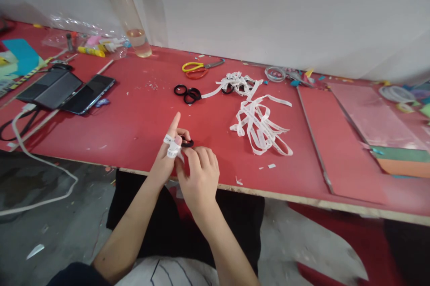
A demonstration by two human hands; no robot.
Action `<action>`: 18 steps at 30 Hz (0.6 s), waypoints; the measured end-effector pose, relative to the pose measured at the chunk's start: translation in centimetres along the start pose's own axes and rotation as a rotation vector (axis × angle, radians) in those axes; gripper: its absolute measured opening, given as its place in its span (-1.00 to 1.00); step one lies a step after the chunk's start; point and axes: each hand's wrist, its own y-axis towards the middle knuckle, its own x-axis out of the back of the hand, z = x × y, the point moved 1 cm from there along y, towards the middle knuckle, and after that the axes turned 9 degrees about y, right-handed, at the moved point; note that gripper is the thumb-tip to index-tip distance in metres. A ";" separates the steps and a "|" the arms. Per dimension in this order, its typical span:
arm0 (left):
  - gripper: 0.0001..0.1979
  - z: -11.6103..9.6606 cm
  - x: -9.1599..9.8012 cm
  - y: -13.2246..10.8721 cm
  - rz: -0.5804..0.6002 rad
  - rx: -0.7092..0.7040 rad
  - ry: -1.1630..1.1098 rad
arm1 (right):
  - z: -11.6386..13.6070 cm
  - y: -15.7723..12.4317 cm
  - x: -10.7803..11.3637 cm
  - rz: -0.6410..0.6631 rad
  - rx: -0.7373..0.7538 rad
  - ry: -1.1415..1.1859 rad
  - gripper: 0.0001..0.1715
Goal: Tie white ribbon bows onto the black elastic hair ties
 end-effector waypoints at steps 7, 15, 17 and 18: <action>-0.39 0.1 0.3 0.0 0.064 0.033 -0.123 | 0.3 0.2 0.1 0.084 0.009 0.104 -0.84; -0.29 0.0 0.2 0.6 0.038 0.110 -0.351 | 0.5 0.1 -0.2 0.221 -0.017 0.270 -0.74; -0.29 -0.2 0.2 0.6 0.022 0.115 -0.343 | 0.7 0.0 -0.1 0.264 -0.091 0.422 -0.66; -0.29 -0.2 0.2 0.6 0.012 0.112 -0.327 | 0.7 -0.1 0.0 0.283 -0.143 0.513 -0.63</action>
